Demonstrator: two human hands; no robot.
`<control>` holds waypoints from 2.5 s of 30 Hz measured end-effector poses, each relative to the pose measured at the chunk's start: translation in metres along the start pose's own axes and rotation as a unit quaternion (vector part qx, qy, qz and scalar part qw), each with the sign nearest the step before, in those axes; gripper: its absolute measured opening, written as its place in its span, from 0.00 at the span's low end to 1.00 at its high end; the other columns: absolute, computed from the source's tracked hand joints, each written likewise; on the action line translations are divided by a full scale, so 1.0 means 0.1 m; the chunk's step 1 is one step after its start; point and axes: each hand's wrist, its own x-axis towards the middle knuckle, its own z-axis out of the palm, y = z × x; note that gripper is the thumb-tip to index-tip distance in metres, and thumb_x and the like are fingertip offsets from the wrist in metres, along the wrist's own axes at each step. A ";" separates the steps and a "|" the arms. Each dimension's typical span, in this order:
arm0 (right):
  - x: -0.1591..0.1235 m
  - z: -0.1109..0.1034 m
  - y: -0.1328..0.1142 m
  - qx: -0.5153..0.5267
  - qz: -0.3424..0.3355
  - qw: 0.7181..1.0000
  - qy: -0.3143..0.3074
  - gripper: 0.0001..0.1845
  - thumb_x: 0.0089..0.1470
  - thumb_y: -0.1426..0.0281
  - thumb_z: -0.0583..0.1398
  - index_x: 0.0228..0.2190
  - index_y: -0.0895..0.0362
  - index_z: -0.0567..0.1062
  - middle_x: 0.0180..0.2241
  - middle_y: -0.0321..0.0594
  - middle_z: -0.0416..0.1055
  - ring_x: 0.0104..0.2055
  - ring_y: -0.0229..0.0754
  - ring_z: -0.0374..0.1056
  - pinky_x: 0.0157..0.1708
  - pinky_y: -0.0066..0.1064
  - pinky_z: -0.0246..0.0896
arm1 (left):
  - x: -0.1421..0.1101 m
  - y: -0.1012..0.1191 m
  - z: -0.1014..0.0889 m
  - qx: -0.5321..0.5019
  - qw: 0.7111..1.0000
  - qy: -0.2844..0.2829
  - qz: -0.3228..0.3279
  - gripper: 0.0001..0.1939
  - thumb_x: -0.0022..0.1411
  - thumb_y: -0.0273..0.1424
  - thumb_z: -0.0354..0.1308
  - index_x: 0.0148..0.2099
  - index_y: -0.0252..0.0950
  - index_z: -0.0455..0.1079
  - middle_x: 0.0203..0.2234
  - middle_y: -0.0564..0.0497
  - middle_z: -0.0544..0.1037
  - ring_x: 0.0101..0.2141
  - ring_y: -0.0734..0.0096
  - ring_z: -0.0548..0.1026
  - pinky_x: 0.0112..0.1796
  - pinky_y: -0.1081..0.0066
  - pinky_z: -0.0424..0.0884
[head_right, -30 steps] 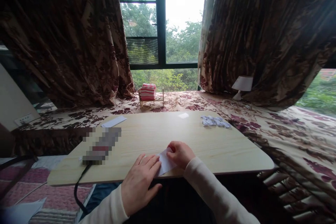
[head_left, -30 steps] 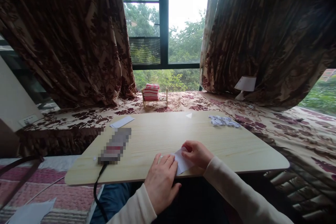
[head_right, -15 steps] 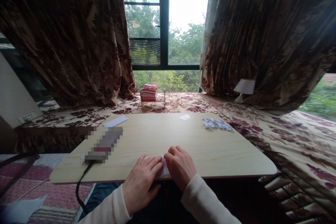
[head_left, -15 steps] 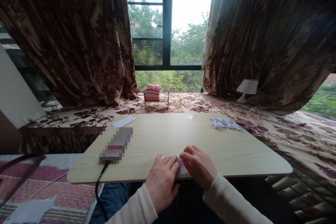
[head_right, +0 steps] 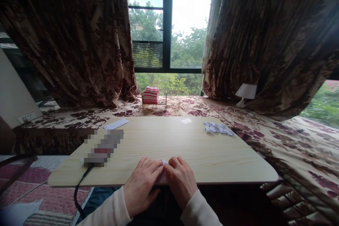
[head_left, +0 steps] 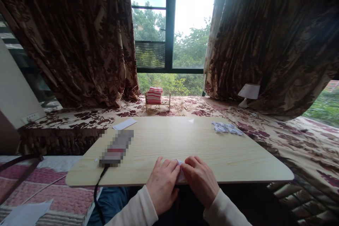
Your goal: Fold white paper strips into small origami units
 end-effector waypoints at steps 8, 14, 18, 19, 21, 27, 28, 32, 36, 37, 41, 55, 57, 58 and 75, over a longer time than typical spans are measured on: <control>-0.07 0.03 0.01 0.043 0.020 0.999 -0.003 0.09 0.56 0.76 0.53 0.28 0.56 0.71 0.31 0.40 0.67 0.36 0.41 0.60 0.37 0.31 0.58 | 0.03 0.03 0.03 0.014 0.999 -0.013 -0.032 0.29 0.48 0.32 0.53 0.55 0.39 0.59 0.54 0.49 0.63 0.53 0.60 0.58 0.57 0.52 0.40; -0.06 0.02 -0.02 0.042 0.023 0.999 0.000 0.09 0.57 0.75 0.53 0.30 0.55 0.73 0.30 0.39 0.67 0.35 0.41 0.61 0.35 0.31 0.59 | 0.00 0.00 -0.03 -0.005 1.000 -0.014 -0.019 0.27 0.49 0.31 0.52 0.54 0.38 0.60 0.53 0.49 0.64 0.53 0.61 0.59 0.58 0.55 0.42; -0.04 0.01 -0.03 0.044 0.024 0.999 -0.007 0.10 0.57 0.74 0.52 0.30 0.56 0.72 0.30 0.40 0.67 0.35 0.41 0.61 0.36 0.32 0.59 | -0.02 -0.02 -0.07 -0.015 1.000 -0.009 0.005 0.23 0.50 0.30 0.50 0.51 0.38 0.61 0.52 0.49 0.65 0.52 0.62 0.60 0.58 0.55 0.43; -0.03 0.01 -0.04 0.042 0.026 0.999 -0.010 0.10 0.57 0.74 0.52 0.29 0.56 0.72 0.30 0.40 0.67 0.35 0.42 0.61 0.36 0.32 0.59 | -0.01 -0.02 -0.06 -0.012 1.000 -0.008 0.000 0.23 0.50 0.30 0.51 0.50 0.38 0.61 0.51 0.49 0.65 0.52 0.62 0.60 0.58 0.55 0.42; -0.03 0.01 -0.04 0.037 0.029 0.999 -0.019 0.10 0.57 0.74 0.52 0.28 0.56 0.72 0.30 0.39 0.66 0.35 0.41 0.61 0.36 0.32 0.59 | 0.00 -0.03 -0.03 -0.008 1.000 -0.006 -0.011 0.23 0.48 0.29 0.51 0.49 0.39 0.62 0.51 0.49 0.66 0.52 0.62 0.60 0.58 0.54 0.41; -0.05 0.00 -0.05 0.035 0.019 0.999 -0.022 0.09 0.56 0.76 0.53 0.29 0.56 0.73 0.29 0.39 0.66 0.34 0.41 0.61 0.34 0.31 0.59 | 0.01 -0.04 0.01 -0.010 1.000 -0.001 -0.006 0.21 0.49 0.28 0.51 0.48 0.40 0.62 0.51 0.50 0.65 0.52 0.62 0.60 0.57 0.53 0.42; -0.05 0.00 -0.05 0.033 0.018 0.999 -0.020 0.09 0.56 0.76 0.53 0.29 0.56 0.73 0.29 0.39 0.66 0.34 0.41 0.61 0.34 0.31 0.59 | 0.00 -0.04 0.01 -0.009 1.000 -0.001 -0.005 0.21 0.49 0.28 0.51 0.48 0.40 0.62 0.51 0.50 0.66 0.52 0.62 0.60 0.57 0.53 0.42; -0.05 0.00 -0.07 0.028 0.020 0.999 -0.010 0.09 0.56 0.76 0.53 0.29 0.56 0.72 0.29 0.40 0.66 0.34 0.41 0.61 0.34 0.31 0.59 | 0.00 -0.03 -0.01 -0.003 1.000 0.005 -0.001 0.20 0.49 0.28 0.50 0.48 0.40 0.62 0.49 0.49 0.67 0.50 0.61 0.62 0.57 0.53 0.44; -0.05 0.02 -0.08 0.027 0.018 0.999 -0.010 0.09 0.55 0.76 0.53 0.29 0.56 0.72 0.30 0.40 0.66 0.34 0.41 0.62 0.34 0.32 0.60 | 0.00 -0.04 -0.02 -0.010 1.000 0.009 0.002 0.19 0.50 0.27 0.50 0.46 0.40 0.63 0.48 0.49 0.67 0.50 0.61 0.63 0.57 0.52 0.43; -0.05 0.03 -0.08 0.027 0.018 0.999 -0.012 0.09 0.55 0.76 0.53 0.29 0.56 0.72 0.30 0.40 0.66 0.34 0.41 0.62 0.34 0.32 0.60 | 0.00 -0.05 -0.02 -0.014 1.000 0.008 0.004 0.18 0.50 0.27 0.50 0.46 0.40 0.63 0.48 0.49 0.68 0.50 0.61 0.63 0.57 0.52 0.43; -0.06 0.03 -0.07 0.035 0.018 0.999 -0.020 0.09 0.56 0.76 0.53 0.29 0.57 0.72 0.30 0.41 0.66 0.35 0.42 0.62 0.34 0.32 0.60 | -0.02 -0.07 -0.07 -0.028 0.999 0.007 0.021 0.18 0.51 0.27 0.49 0.46 0.39 0.63 0.47 0.49 0.70 0.49 0.65 0.64 0.57 0.55 0.44; -0.08 0.02 -0.09 0.049 0.024 0.998 -0.022 0.11 0.55 0.77 0.52 0.27 0.56 0.72 0.30 0.41 0.65 0.35 0.42 0.61 0.35 0.33 0.60 | -0.03 -0.09 -0.06 -0.027 0.999 0.006 0.029 0.19 0.51 0.28 0.51 0.47 0.40 0.64 0.49 0.49 0.69 0.51 0.64 0.64 0.57 0.55 0.45; -0.09 0.02 -0.10 0.057 0.019 0.998 -0.017 0.11 0.54 0.78 0.52 0.26 0.57 0.71 0.31 0.41 0.65 0.36 0.42 0.61 0.35 0.34 0.60 | -0.03 -0.13 -0.10 -0.026 0.999 -0.001 0.026 0.19 0.51 0.31 0.53 0.47 0.41 0.64 0.49 0.49 0.69 0.51 0.63 0.63 0.57 0.55 0.46; -0.10 0.01 -0.11 0.062 0.015 0.998 -0.014 0.10 0.52 0.79 0.52 0.26 0.57 0.71 0.31 0.41 0.64 0.36 0.43 0.61 0.36 0.34 0.60 | -0.02 -0.15 -0.13 -0.024 0.999 -0.005 0.023 0.19 0.51 0.34 0.54 0.47 0.40 0.65 0.49 0.49 0.69 0.51 0.62 0.64 0.56 0.55 0.47; -0.15 0.00 -0.07 0.130 0.006 0.991 -0.005 0.20 0.45 0.86 0.48 0.33 0.57 0.74 0.32 0.43 0.65 0.36 0.43 0.59 0.36 0.34 0.58 | 0.05 -0.10 -0.07 0.065 0.997 -0.014 0.031 0.41 0.44 0.54 0.55 0.58 0.41 0.56 0.60 0.42 0.54 0.60 0.50 0.47 0.56 0.45 0.35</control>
